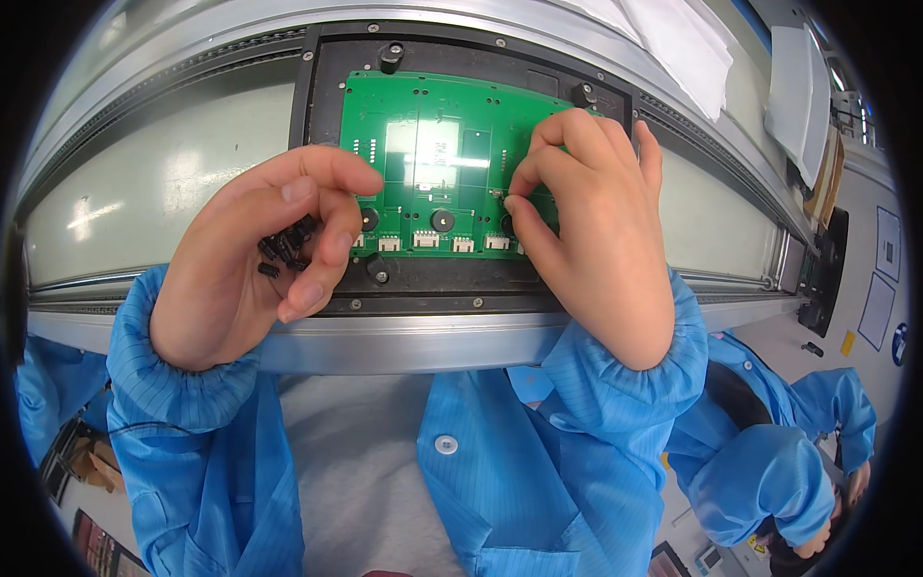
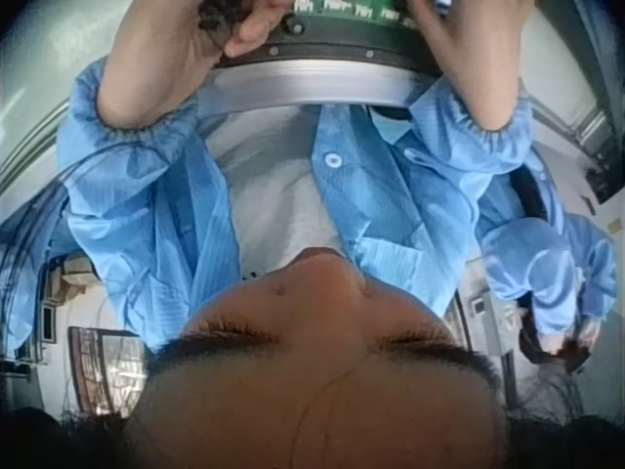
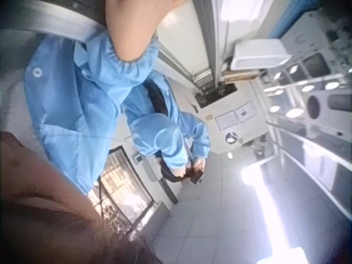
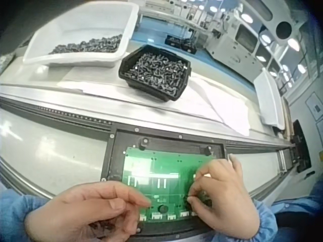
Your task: The person picks electronic components from a container, inserts them into a circuit board on an assembly line conveyor by hand, and pushes the board along the track.
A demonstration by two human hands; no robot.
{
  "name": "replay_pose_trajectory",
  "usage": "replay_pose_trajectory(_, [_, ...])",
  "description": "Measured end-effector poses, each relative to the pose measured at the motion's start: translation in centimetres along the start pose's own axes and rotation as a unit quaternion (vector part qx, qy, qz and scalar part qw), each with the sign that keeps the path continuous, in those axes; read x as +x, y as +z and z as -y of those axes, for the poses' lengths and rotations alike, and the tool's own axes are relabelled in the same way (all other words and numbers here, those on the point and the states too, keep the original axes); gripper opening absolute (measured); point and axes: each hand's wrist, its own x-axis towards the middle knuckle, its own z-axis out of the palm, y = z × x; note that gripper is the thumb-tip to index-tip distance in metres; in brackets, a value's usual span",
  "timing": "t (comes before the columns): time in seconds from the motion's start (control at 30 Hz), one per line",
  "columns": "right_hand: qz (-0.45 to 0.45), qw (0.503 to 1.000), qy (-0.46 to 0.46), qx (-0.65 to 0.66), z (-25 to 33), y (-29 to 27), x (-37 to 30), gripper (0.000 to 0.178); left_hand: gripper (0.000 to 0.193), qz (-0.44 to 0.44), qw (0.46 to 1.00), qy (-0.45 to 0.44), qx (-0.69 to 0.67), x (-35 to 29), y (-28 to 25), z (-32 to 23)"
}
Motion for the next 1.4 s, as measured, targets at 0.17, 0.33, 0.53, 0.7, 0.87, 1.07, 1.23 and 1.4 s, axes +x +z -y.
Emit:
replay_pose_trajectory(0.17, [0.009,1.0,-0.006,0.001,-0.3,-0.2,-0.1,0.011,0.035,0.001,1.0,-0.006,0.001,-0.1,0.0,-0.1])
replay_pose_trajectory(0.33, [0.018,0.999,-0.003,0.028,-0.9,-0.2,0.0,0.011,0.035,0.005,1.0,-0.013,0.004,-0.1,0.1,0.0])
replay_pose_trajectory(0.53, [0.028,0.998,-0.01,0.052,-1.4,-0.5,0.0,0.012,0.036,-0.004,1.0,-0.015,0.011,0.0,0.3,0.1])
replay_pose_trajectory(0.7, [0.041,0.998,-0.001,0.049,-1.3,-0.6,0.0,0.01,0.039,0.0,1.0,-0.023,0.007,-0.1,0.1,-0.2])
replay_pose_trajectory(0.87, [0.051,0.997,0.023,0.052,-1.6,-0.6,0.0,0.009,0.047,-0.001,0.998,-0.044,-0.033,0.0,0.1,-0.2])
replay_pose_trajectory(1.07, [-0.044,0.989,0.048,0.134,-2.9,-1.4,0.0,0.009,0.06,0.019,0.993,-0.052,-0.107,0.2,0.7,-0.1])
replay_pose_trajectory(1.23, [-0.16,0.961,-0.071,0.214,2.5,-0.6,1.2,0.014,0.066,0.036,0.989,-0.043,-0.138,0.1,-0.1,0.6])
replay_pose_trajectory(1.4, [-0.148,0.957,-0.205,0.144,4.2,1.9,1.5,0.022,0.068,0.066,0.986,-0.047,-0.143,0.3,-0.2,0.8])
